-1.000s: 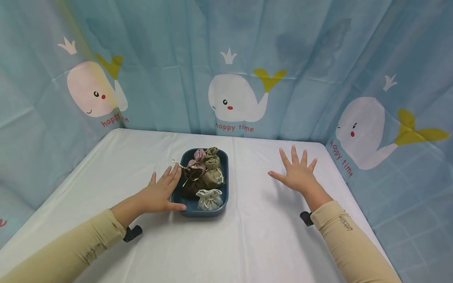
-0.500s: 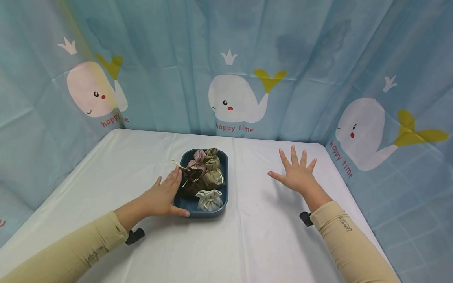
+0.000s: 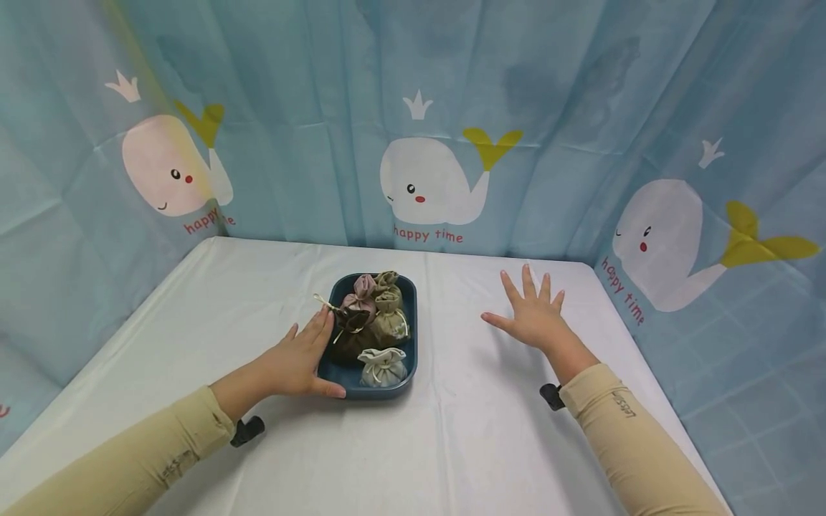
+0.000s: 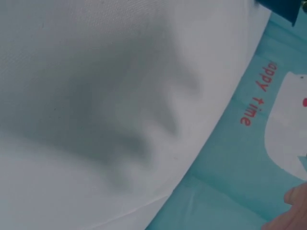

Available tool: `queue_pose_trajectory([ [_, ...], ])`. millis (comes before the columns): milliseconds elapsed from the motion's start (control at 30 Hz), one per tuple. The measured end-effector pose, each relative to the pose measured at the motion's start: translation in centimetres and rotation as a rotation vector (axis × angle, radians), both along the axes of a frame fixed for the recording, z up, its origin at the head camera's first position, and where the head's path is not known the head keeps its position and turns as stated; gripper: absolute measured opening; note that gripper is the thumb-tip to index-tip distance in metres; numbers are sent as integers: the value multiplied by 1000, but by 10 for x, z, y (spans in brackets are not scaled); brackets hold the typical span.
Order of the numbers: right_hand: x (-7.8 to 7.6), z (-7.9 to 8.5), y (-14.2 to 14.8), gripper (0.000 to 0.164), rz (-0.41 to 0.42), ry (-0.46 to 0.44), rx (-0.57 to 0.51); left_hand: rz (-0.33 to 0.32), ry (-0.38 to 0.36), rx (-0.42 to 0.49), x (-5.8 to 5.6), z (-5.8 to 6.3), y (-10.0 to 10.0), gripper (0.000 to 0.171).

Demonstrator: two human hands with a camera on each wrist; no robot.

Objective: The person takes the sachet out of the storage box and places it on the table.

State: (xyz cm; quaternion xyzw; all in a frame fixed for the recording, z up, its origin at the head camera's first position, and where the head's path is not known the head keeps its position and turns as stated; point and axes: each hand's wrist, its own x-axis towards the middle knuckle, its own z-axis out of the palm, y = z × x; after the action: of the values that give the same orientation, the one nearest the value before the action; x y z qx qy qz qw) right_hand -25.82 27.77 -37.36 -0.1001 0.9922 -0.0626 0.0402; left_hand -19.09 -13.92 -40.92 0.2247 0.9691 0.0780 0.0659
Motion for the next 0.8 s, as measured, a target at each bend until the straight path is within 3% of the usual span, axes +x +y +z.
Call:
queue_pose_trajectory([
  [500,0,8,-20,95,57,39,-88,-3,-15,-45,-5,-1,-2,137],
  [800,5,19,-36,86,118,10,-288,-10,-16,-59,-7,3,-1,138],
])
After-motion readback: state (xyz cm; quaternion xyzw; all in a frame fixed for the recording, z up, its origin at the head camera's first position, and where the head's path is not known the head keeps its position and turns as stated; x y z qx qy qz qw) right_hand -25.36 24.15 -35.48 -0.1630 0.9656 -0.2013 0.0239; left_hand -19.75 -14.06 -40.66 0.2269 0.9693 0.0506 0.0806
